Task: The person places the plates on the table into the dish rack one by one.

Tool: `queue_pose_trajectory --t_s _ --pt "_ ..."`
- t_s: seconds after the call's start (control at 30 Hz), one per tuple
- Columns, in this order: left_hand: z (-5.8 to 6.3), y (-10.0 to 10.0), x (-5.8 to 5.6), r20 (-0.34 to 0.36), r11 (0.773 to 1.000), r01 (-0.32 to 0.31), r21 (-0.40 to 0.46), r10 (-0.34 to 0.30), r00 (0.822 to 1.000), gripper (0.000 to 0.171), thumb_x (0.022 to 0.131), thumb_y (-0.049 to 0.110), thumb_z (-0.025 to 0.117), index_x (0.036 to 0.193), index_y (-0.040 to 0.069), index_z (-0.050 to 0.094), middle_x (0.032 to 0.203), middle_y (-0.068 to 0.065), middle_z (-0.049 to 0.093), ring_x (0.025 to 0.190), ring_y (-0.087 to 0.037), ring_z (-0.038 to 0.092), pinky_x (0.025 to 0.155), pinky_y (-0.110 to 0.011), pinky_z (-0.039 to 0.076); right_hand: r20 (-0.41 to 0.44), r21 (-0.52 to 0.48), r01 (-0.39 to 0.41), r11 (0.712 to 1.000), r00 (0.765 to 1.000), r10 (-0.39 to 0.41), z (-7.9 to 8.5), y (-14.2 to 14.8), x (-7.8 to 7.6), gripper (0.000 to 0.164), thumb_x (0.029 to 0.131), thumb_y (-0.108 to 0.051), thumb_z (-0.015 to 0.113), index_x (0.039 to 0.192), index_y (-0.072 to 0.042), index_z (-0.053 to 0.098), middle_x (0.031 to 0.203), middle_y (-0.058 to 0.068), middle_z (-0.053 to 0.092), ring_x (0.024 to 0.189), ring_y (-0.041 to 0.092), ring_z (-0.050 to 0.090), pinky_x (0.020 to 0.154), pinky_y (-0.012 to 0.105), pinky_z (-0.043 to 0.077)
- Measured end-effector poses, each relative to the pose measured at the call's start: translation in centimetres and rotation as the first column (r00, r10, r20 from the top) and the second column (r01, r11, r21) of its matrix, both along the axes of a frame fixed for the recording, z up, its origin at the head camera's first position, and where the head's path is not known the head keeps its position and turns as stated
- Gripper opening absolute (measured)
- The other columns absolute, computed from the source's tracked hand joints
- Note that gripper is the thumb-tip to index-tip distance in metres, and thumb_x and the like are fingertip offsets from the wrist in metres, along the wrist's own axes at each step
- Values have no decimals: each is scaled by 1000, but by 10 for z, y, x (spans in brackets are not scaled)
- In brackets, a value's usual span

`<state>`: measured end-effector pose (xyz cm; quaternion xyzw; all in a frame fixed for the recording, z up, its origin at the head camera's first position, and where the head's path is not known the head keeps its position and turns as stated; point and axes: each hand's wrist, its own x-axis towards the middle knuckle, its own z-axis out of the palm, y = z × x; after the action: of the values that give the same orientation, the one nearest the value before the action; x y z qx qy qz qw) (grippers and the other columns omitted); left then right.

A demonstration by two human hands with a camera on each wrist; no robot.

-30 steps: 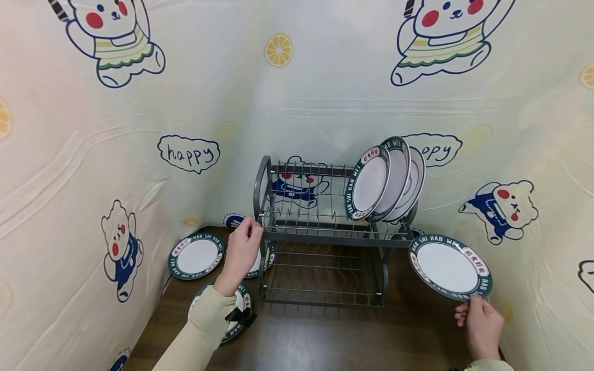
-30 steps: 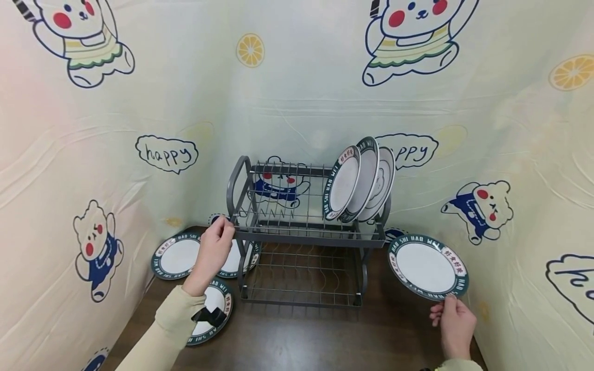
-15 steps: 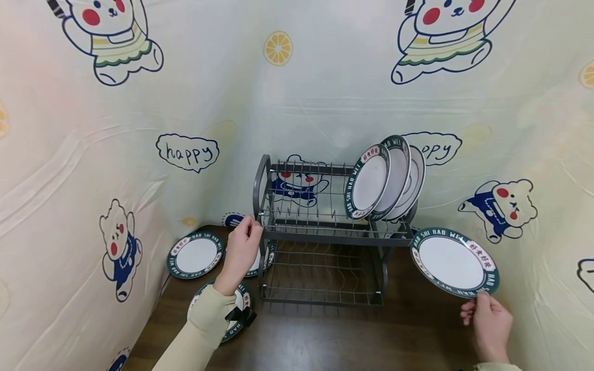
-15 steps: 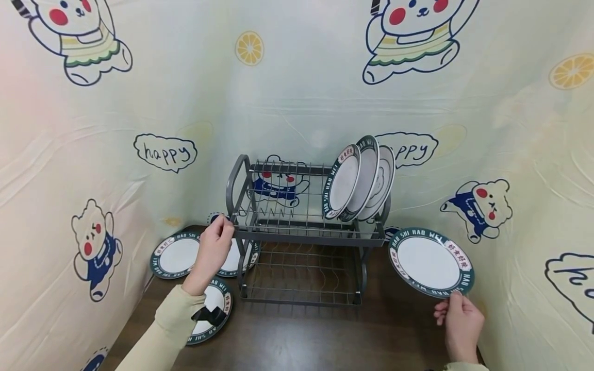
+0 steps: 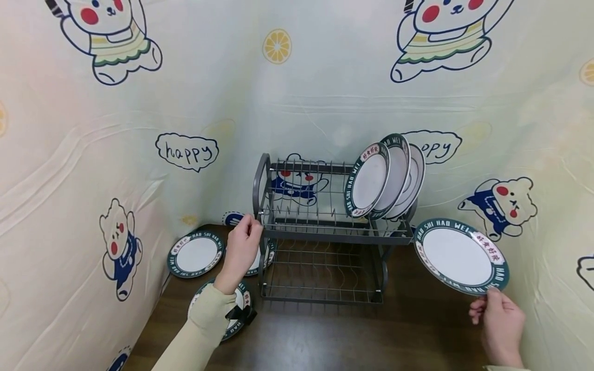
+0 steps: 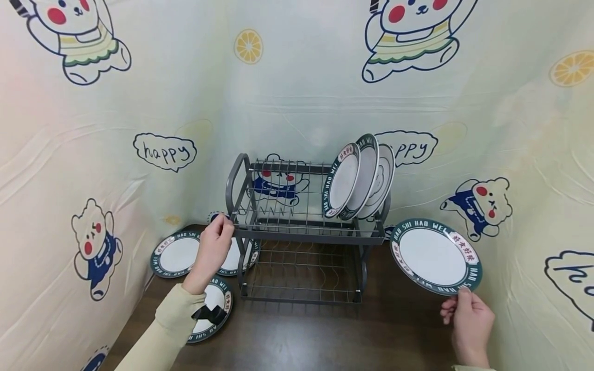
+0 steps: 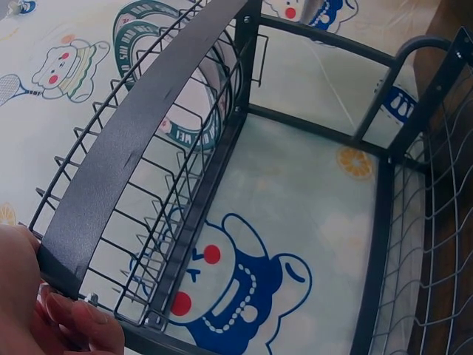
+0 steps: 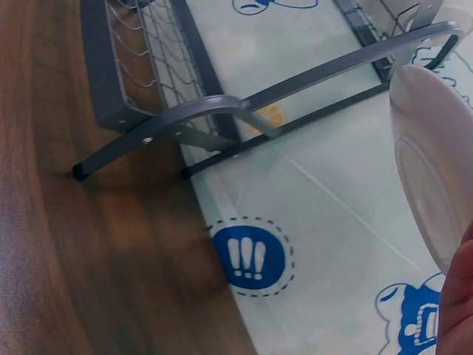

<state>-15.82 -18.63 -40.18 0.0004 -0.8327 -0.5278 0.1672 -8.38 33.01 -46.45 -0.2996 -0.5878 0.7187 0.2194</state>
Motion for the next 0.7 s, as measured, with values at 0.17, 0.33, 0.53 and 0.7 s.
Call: queue_pose_trajectory --t_s 0.17,0.33,0.53,0.7 --pt "0 0 0 5 1000 -2 -2 2 1000 20 105 16 44 89 9 55 73 -8 47 61 -26 45 52 -28 34 -19 -5 -19 1000 1000 19 12 1 3 49 107 -17 50 63 0 64 51 5 60 36 14 53 34 25 42" --pt "-1 0 0 7 1000 -4 -4 4 1000 20 105 16 44 89 9 55 73 -8 48 60 -26 45 51 -28 34 -34 4 -42 999 999 42 25 0 8 50 107 -17 48 62 1 62 51 5 59 36 14 53 34 25 42" --pt "-1 0 0 4 1000 -9 -5 10 1000 20 105 16 44 90 8 55 73 -7 48 60 -25 46 51 -29 35 -58 -17 -70 997 996 69 39 -1 12 48 106 -17 48 63 0 62 52 4 59 37 14 53 35 25 42" --pt "0 0 0 11 1000 -15 -11 15 1000 20 105 16 44 90 8 56 72 -6 48 59 -23 45 50 -28 35 -82 2 -65 998 995 65 49 -1 14 49 106 -16 47 62 1 61 50 5 59 36 13 53 35 23 41"
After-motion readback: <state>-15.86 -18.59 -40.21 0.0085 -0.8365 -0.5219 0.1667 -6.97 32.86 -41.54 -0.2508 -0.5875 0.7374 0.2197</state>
